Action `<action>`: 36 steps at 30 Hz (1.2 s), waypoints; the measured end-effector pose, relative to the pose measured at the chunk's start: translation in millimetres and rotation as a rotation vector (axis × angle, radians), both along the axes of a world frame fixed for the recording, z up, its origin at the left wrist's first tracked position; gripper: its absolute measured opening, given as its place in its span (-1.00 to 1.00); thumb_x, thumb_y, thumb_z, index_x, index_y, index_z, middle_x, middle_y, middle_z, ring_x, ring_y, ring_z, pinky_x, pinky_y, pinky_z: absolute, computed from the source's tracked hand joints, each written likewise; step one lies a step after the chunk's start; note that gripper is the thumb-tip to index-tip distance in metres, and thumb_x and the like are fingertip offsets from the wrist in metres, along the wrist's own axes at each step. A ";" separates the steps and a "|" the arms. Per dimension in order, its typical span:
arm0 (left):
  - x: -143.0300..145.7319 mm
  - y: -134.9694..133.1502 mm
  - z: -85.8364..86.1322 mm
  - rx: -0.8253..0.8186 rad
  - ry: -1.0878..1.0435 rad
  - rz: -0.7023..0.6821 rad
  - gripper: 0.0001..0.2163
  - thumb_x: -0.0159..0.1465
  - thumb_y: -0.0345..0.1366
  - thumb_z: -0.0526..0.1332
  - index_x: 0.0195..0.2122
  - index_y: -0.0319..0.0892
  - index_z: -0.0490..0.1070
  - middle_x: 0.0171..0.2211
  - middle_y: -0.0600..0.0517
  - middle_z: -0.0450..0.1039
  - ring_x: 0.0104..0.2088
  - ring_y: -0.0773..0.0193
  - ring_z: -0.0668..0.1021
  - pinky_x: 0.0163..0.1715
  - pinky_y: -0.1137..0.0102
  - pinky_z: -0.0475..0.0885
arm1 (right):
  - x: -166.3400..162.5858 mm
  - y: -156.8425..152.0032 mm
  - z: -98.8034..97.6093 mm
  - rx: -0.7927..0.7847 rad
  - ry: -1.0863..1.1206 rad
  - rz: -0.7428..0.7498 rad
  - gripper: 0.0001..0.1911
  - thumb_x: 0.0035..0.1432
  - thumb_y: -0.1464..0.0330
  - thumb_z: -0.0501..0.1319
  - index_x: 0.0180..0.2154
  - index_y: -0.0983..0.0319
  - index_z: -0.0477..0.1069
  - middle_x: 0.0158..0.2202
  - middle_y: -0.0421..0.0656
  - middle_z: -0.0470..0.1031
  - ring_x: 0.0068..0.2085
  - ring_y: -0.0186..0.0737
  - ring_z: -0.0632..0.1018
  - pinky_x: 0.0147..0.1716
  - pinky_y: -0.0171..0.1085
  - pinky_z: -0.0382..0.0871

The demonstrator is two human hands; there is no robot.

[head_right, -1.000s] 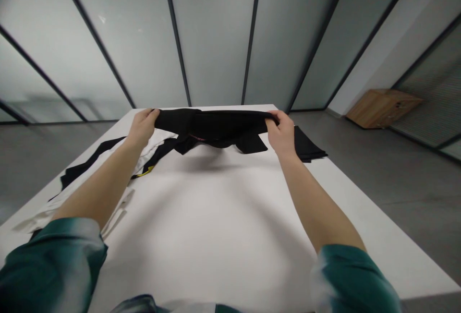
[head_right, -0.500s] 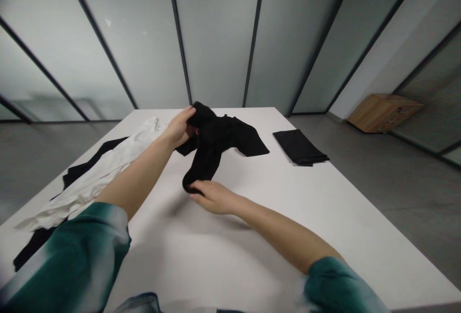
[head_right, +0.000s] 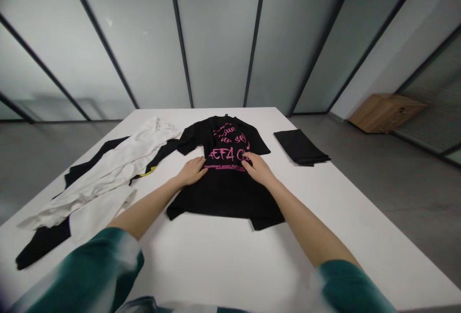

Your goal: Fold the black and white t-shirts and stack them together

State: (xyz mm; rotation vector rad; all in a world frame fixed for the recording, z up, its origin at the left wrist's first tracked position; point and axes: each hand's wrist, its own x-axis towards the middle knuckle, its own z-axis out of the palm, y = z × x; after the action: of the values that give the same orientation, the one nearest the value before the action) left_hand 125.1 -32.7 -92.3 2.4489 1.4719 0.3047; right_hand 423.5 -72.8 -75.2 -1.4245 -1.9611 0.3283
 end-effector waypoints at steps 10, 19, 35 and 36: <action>0.9 -4.3 -1.1 0.081 0.068 -0.293 -0.61 0.38 -0.24 -0.02 0.18 -0.09 0.35 0.30 -0.08 0.26 0.35 0.11 0.20 0.32 0.05 0.05 | 19.1 14.1 -53.4 -0.050 -0.405 -0.067 -0.44 0.32 0.17 0.07 0.24 0.30 0.29 0.31 0.11 0.23 0.32 0.08 0.26 0.25 0.06 0.18; -5.1 -4.4 8.9 0.278 0.172 -0.159 -0.53 0.43 0.00 -0.12 0.01 -0.09 0.50 -0.04 -0.06 0.54 0.07 0.10 0.48 0.30 0.02 0.02 | 18.5 9.4 -44.5 -0.105 -0.496 -0.041 -0.47 0.36 0.18 -0.01 0.24 0.26 0.32 0.34 0.02 0.21 0.34 0.02 0.23 0.26 0.04 0.18; -3.2 25.0 22.9 0.225 0.342 0.143 -0.53 0.36 -0.03 0.02 0.09 -0.24 0.47 0.15 -0.21 0.41 0.17 -0.05 0.39 0.26 0.06 0.11 | 0.6 30.3 -22.0 -0.174 -0.574 -0.134 -0.34 0.28 0.14 0.11 0.30 0.34 0.19 0.34 0.12 0.17 0.31 0.06 0.24 0.22 -0.06 0.18; 1.3 26.4 19.5 0.199 0.300 0.070 -0.52 0.36 -0.04 0.02 0.18 -0.20 0.38 0.23 -0.17 0.32 0.20 0.00 0.36 0.22 0.13 0.19 | -4.5 32.3 -22.2 -0.174 -0.571 -0.150 -0.33 0.28 0.13 0.11 0.31 0.33 0.16 0.36 0.11 0.13 0.33 0.07 0.20 0.23 -0.06 0.16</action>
State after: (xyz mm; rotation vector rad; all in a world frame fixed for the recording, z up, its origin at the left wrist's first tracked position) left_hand 126.4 -6.3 -72.8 2.6983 1.7248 0.1035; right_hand 419.0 -40.6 -97.5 -1.9260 -2.2877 0.0177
